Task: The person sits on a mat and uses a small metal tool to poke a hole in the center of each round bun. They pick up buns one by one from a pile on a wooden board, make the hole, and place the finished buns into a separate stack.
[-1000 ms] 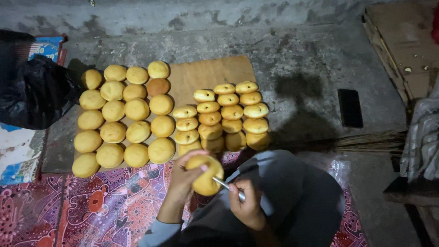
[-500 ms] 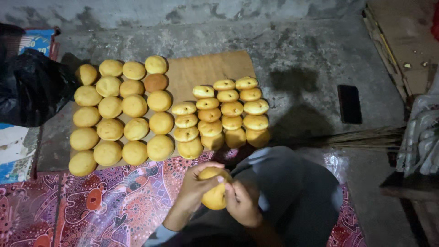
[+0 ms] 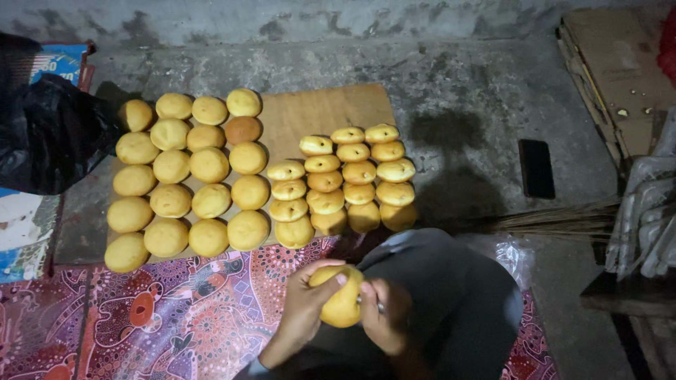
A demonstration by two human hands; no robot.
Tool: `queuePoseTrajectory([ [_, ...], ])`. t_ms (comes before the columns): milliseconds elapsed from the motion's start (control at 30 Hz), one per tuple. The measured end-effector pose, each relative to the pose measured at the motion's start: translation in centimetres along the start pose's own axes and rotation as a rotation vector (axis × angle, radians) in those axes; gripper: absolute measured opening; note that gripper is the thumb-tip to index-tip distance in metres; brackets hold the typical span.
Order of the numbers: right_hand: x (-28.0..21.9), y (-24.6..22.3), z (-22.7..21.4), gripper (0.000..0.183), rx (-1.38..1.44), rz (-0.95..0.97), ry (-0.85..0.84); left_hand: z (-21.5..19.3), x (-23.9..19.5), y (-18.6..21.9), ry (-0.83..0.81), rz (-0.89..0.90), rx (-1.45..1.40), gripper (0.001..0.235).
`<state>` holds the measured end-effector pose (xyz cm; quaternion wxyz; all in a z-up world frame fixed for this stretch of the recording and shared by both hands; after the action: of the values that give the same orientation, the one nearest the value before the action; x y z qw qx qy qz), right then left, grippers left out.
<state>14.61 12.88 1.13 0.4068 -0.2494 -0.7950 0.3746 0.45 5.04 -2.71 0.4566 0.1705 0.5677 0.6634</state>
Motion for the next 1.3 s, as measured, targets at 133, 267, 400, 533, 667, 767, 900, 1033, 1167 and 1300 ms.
queuePoseTrajectory([
  [133,0.4,1.9,1.1,0.025,0.297,0.333,-0.242,0.1,-0.1,-0.2,-0.083,-0.108,-0.013,0.031],
  [267,-0.2,2.4,0.7,0.026,0.211,0.322,-0.162,0.7,-0.4,-0.3,-0.026,-0.147,-0.069,0.032],
  [400,-1.0,1.9,-0.1,0.029,-0.167,0.089,0.014,1.5,-1.6,-0.9,0.141,-0.098,-0.148,0.035],
  [533,-1.2,0.3,-1.4,0.030,-0.174,-0.048,0.189,1.6,-2.3,-1.2,0.182,-0.096,-0.108,0.037],
  [667,-0.4,1.9,-0.1,0.032,0.154,0.286,-0.007,1.0,-1.7,-0.9,0.077,-0.126,-0.072,0.041],
  [767,0.6,1.8,0.8,0.033,0.281,0.319,-0.138,1.1,-1.1,-1.0,0.046,-0.174,-0.100,0.042],
  [900,1.4,0.8,1.0,0.038,0.152,0.174,-0.177,1.6,-1.6,-1.0,0.138,-0.148,-0.198,0.044],
  [1033,2.3,-1.1,-0.4,0.029,-0.020,-0.044,0.015,1.8,-2.5,-1.2,0.298,-0.117,-0.284,0.044],
  [1167,4.4,-2.4,-0.8,0.022,-0.100,-0.092,0.036,2.2,-2.6,-0.2,0.264,-0.120,-0.332,0.047],
  [1300,7.4,-4.1,-0.6,0.016,-0.109,-0.115,-0.041,2.5,-1.7,4.6,0.050,0.080,-0.153,0.071],
])
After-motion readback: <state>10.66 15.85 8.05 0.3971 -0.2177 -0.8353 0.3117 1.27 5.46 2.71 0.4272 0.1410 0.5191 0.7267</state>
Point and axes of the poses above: each hand's wrist, its own x-axis towards the middle knuckle, its own z-axis out of the palm, y = z × x, the point moved 8 cm from there along x, towards the middle knuckle, and after that the axes turned 12 degrees about x, right-handed, at the moved point
